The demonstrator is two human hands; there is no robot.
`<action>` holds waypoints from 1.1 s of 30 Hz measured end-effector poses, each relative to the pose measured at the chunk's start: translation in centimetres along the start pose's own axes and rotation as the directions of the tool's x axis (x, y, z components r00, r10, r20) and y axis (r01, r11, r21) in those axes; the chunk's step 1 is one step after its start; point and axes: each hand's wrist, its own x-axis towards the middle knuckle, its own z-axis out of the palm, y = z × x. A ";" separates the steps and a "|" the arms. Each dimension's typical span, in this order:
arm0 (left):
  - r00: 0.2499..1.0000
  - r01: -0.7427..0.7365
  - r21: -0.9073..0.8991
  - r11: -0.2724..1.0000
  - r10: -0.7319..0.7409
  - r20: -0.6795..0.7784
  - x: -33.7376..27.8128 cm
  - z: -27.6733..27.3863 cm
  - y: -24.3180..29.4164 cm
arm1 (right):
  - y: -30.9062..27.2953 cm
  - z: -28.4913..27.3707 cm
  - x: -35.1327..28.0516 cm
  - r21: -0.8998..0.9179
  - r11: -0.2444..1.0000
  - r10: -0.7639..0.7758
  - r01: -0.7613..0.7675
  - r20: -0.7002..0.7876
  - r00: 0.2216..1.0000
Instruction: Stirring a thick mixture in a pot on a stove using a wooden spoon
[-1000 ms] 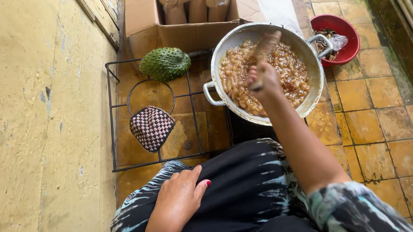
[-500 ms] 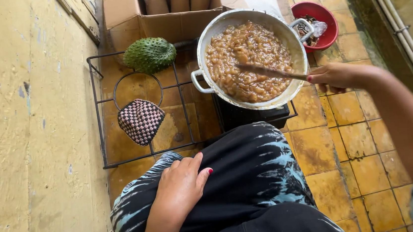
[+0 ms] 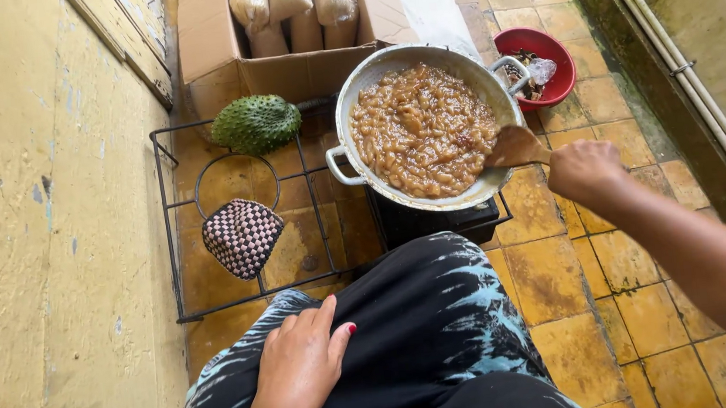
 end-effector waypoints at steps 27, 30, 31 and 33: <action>0.913 0.155 -0.011 0.988 -0.139 0.382 4.0 -2.1 0.7 | -2.5 3.1 15.5 -0.216 0.968 -0.242 0.124 -0.935 0.260; 0.941 0.115 -0.021 0.993 -0.102 0.323 3.7 -1.5 0.4 | -1.5 3.6 11.0 -0.016 0.997 -0.035 0.077 -0.970 0.242; 0.941 0.115 -0.024 0.993 -0.101 0.322 3.6 -1.2 0.4 | -0.9 4.7 11.5 -0.019 0.997 -0.037 0.076 -0.970 0.242; 0.954 0.090 -0.027 0.996 -0.078 0.290 3.5 -0.8 0.4 | 0.5 7.0 12.5 0.059 0.994 0.084 -0.090 -0.951 0.297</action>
